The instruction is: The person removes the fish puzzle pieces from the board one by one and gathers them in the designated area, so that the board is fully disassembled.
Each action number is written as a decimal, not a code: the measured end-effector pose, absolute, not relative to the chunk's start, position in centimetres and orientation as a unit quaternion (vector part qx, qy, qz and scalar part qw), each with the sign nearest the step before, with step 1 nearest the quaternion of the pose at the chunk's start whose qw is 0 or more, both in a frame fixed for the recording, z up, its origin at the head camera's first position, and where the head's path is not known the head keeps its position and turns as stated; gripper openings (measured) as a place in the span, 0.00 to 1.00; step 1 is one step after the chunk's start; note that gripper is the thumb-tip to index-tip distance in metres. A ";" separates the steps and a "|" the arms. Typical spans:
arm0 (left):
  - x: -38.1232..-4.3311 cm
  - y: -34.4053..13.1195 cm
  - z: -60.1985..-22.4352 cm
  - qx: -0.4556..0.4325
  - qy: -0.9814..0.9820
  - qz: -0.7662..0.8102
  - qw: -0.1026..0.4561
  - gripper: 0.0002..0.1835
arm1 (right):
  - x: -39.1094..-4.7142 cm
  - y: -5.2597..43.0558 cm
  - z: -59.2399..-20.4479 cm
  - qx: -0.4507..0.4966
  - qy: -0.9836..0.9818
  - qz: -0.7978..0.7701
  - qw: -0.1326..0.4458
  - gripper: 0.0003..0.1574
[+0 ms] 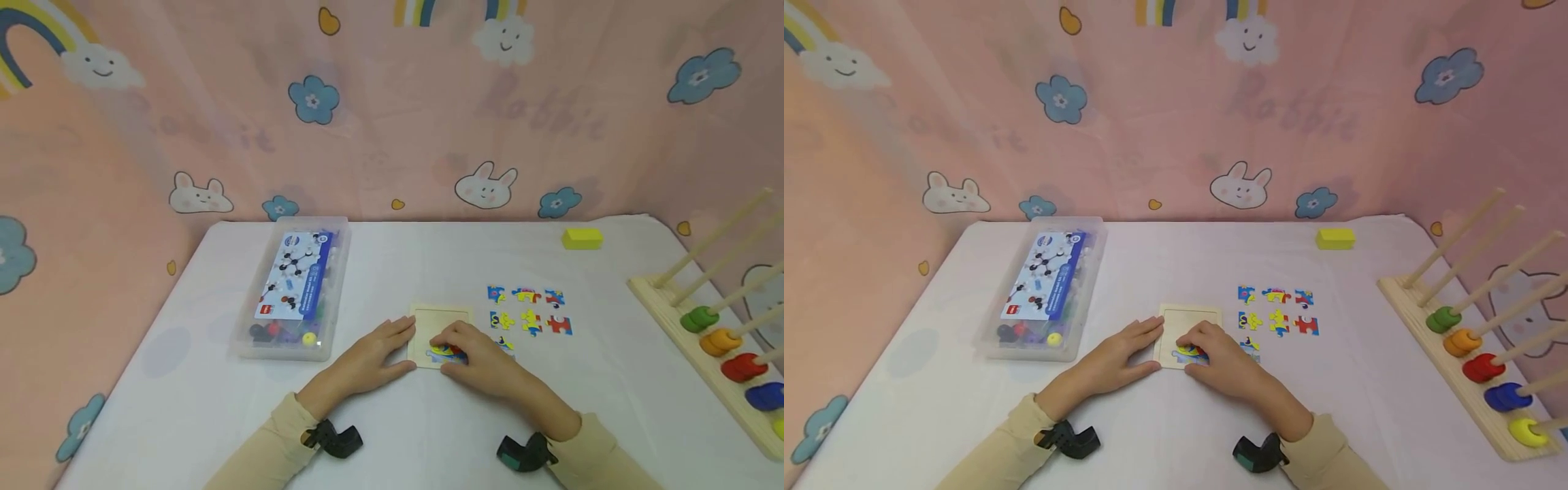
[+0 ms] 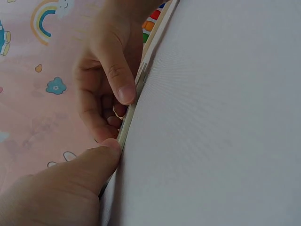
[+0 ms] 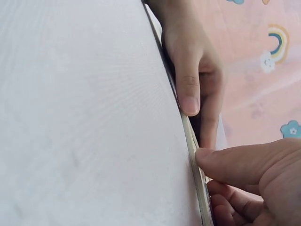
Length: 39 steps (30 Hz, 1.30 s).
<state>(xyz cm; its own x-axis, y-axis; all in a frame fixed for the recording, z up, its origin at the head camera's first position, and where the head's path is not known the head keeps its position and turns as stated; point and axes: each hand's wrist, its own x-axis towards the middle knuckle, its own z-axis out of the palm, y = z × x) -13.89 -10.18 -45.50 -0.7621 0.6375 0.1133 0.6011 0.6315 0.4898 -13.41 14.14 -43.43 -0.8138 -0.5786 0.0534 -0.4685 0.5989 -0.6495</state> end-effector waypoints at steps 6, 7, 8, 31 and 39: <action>-13.8 -10.2 -45.5 0.331 0.905 0.264 0.042 0.35 | -13.2 13.6 -43.8 -0.272 0.893 -0.350 0.080 0.20; -13.8 -10.3 -45.5 0.330 0.905 0.264 0.043 0.35 | -13.2 13.6 -43.8 -0.270 0.892 -0.355 0.080 0.20; -13.8 -10.3 -45.5 0.330 0.906 0.263 0.043 0.35 | -13.2 13.6 -43.9 -0.267 0.890 -0.361 0.081 0.20; -13.7 -10.2 -45.4 0.332 0.905 0.262 0.048 0.35 | -13.2 14.5 -43.8 -0.256 0.876 -0.403 0.065 0.21; -13.7 -10.0 -45.4 0.330 0.906 0.260 0.047 0.35 | -13.7 15.1 -44.3 -0.279 0.870 -0.398 0.078 0.23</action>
